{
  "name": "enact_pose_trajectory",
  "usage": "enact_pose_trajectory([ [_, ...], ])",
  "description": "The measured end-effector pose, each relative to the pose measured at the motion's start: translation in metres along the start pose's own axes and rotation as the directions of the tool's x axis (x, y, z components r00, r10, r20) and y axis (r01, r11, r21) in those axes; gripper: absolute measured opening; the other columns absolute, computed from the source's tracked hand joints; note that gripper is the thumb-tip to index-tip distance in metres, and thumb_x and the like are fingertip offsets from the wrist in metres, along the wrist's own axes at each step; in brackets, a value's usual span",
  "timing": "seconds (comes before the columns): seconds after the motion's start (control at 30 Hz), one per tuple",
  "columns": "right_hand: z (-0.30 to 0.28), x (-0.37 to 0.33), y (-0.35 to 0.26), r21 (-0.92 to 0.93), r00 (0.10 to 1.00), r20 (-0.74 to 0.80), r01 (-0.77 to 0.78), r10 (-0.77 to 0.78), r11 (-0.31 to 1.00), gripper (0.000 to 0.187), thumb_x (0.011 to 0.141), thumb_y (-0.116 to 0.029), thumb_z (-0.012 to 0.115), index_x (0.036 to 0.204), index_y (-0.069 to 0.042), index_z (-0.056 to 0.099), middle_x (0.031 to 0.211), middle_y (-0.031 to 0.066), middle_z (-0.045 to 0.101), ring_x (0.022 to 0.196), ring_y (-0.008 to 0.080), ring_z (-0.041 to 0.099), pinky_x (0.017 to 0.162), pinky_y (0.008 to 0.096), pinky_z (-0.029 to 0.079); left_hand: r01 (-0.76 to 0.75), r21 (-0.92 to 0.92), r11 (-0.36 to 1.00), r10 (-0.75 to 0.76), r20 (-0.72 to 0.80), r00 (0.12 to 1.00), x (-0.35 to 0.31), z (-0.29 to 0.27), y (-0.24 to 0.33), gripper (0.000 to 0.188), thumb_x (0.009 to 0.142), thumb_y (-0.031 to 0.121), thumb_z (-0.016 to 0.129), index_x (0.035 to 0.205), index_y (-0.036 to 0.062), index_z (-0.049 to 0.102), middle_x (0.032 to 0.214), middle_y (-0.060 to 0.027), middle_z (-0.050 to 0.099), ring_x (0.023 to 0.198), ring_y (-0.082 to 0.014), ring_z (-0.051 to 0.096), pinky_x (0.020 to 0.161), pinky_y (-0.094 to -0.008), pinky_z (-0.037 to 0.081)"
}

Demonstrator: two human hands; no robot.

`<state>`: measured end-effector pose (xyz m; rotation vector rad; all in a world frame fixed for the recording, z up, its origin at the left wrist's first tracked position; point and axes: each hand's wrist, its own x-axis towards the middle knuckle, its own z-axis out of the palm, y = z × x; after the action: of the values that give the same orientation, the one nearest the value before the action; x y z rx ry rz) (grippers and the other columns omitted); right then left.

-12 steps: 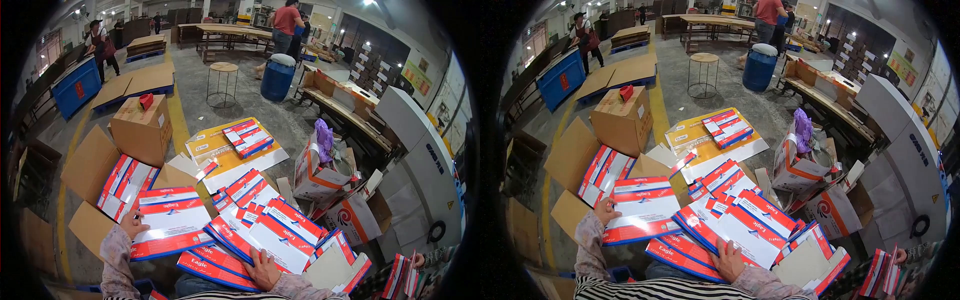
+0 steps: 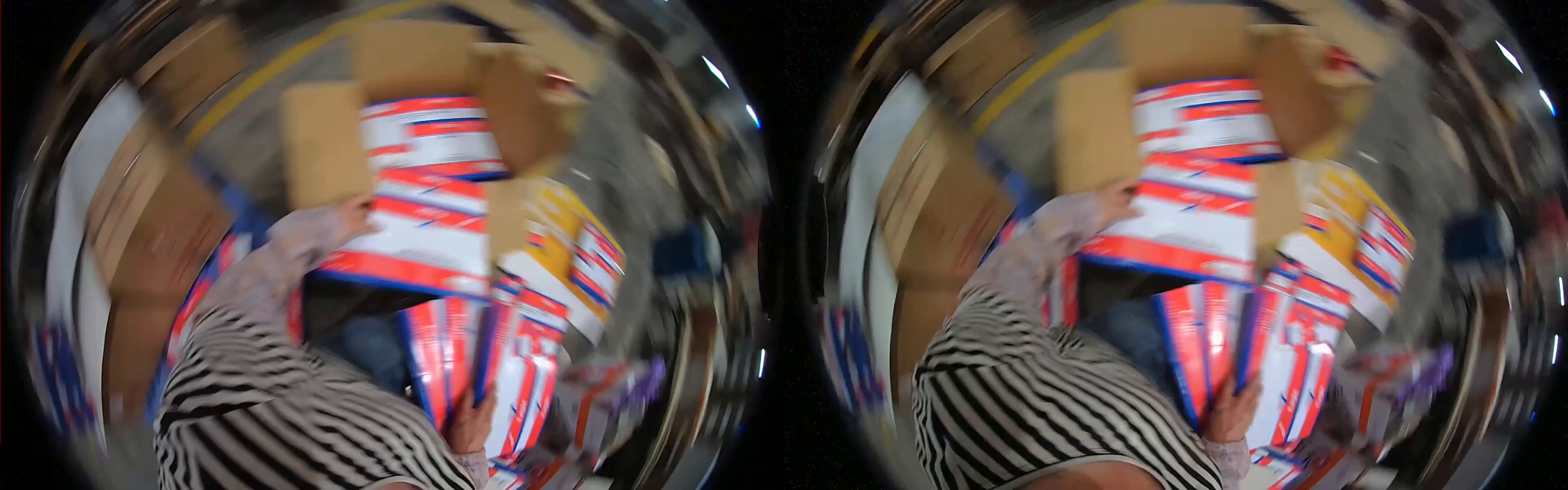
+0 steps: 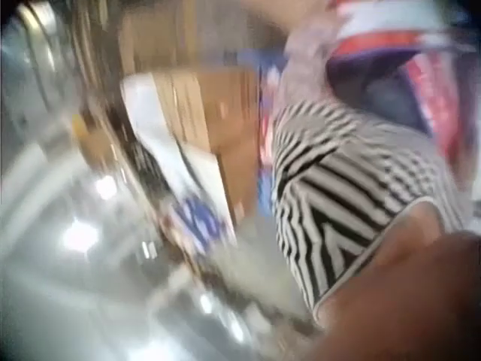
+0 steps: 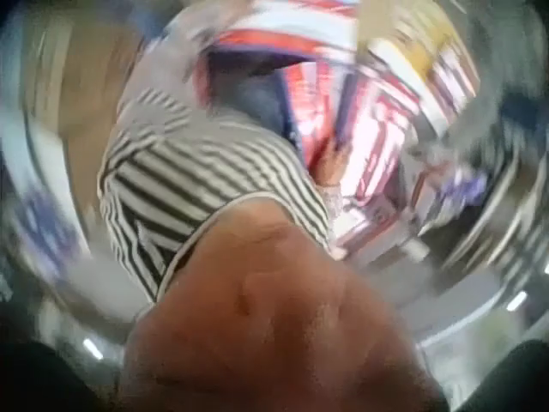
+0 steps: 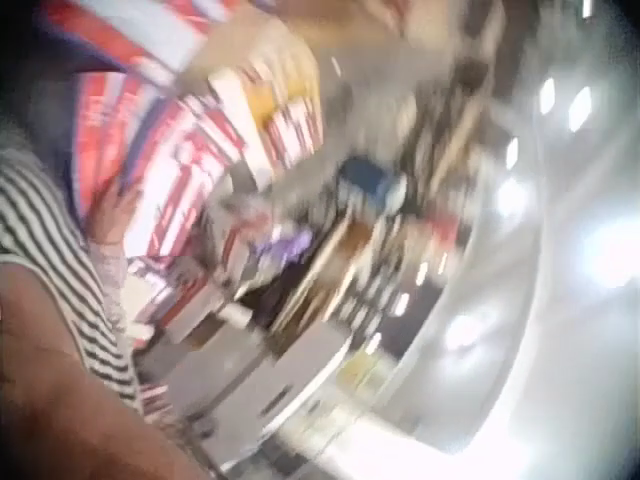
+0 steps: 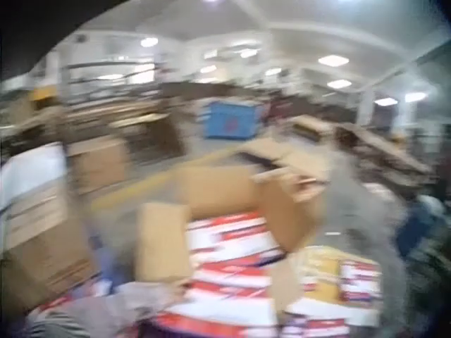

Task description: Sorting, counting, and stacking cardboard document folders from a pile into organized stacks and boxes.

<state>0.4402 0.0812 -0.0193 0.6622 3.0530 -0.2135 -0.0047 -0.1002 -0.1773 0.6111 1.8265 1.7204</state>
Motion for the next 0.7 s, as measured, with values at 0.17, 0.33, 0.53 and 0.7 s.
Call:
enact_pose_trajectory([
  [0.17,-0.022,0.004,0.011,0.014,0.981,0.192,0.036,-0.038,0.999,0.059,0.097,-0.049,0.018,0.139,-0.012,0.037,0.142,0.0292,0.025,0.127,0.0481,0.031,0.102,0.0489,0.033,0.238,0.018,0.971,-0.209,-0.413,0.887,-0.126,-0.003,0.071,0.073,0.075,0.016,0.074,0.136,0.0045,0.037,0.071,-0.0086,0.065,0.066,-0.0111,0.059,0.063,-0.027,0.047],
  [0.33,-0.015,0.031,0.017,0.025,0.955,0.263,0.134,-0.135,0.991,0.076,0.091,-0.061,0.004,0.14,-0.012,0.035,0.143,0.0285,0.023,0.129,0.0471,0.028,0.104,0.0483,0.031,0.102,-0.094,0.99,-0.138,-0.753,0.644,-0.224,-0.007,0.028,0.042,0.078,0.019,0.073,0.113,0.0007,0.059,0.07,-0.0064,0.066,0.061,-0.0075,0.056,0.056,-0.0241,0.046],
  [0.53,-0.011,0.038,0.005,0.019,0.969,0.195,0.148,-0.149,0.989,0.07,0.094,-0.055,0.007,0.14,-0.011,0.035,0.142,0.0289,0.025,0.127,0.047,0.032,0.102,0.0478,0.034,0.438,0.255,0.862,0.023,-0.883,0.469,-0.317,-0.111,0.053,0.032,0.082,0.032,0.068,0.093,0.0019,0.07,0.073,-0.0009,0.067,0.065,-0.0067,0.056,0.061,-0.0252,0.046],
  [0.7,-0.01,0.035,0.007,-0.064,0.97,0.183,0.175,-0.161,0.983,0.045,0.099,-0.026,0.021,0.139,-0.01,0.037,0.14,0.0293,0.028,0.125,0.0459,0.036,0.096,0.0464,0.041,0.668,-0.203,0.716,-0.293,-0.956,0.025,-0.436,-0.152,0.051,0.066,0.073,0.06,0.064,0.111,0.0062,0.065,0.107,-0.0159,0.065,0.099,-0.0223,0.06,0.091,-0.0327,0.043],
])
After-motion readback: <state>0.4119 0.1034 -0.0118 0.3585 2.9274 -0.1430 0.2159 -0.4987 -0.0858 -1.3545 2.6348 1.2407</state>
